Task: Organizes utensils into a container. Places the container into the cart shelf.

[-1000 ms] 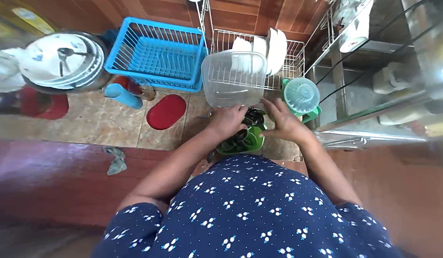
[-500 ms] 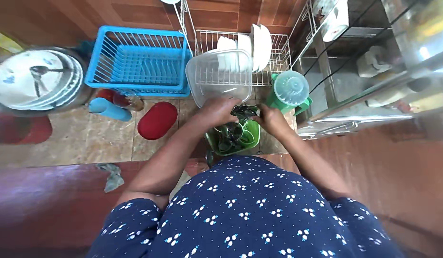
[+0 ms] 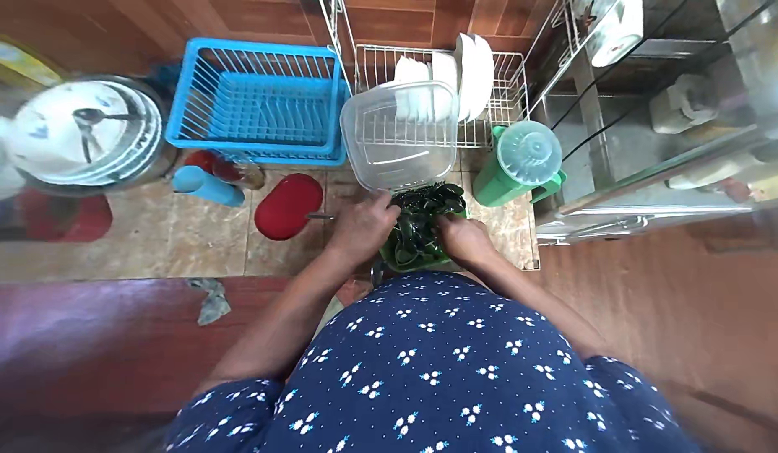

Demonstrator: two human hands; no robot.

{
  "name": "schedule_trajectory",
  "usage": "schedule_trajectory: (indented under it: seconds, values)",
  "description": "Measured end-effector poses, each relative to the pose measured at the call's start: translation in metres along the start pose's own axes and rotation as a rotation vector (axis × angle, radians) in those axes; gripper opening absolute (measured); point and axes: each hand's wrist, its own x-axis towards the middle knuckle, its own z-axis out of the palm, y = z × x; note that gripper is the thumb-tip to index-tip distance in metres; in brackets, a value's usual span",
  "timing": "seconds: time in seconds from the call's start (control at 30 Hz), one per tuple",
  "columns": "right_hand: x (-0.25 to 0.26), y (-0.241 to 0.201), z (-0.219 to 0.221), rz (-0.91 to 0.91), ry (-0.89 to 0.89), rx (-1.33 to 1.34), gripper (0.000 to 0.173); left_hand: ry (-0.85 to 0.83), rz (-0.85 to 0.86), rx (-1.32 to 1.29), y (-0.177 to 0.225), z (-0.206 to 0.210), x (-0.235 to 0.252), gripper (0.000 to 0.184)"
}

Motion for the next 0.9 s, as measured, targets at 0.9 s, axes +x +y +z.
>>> schedule_trajectory:
  seconds: [0.9]
  values:
    - [0.014,0.018,0.022,-0.233,0.389,0.334,0.016,0.397,0.101,-0.132,-0.010,-0.026,-0.004,0.015]
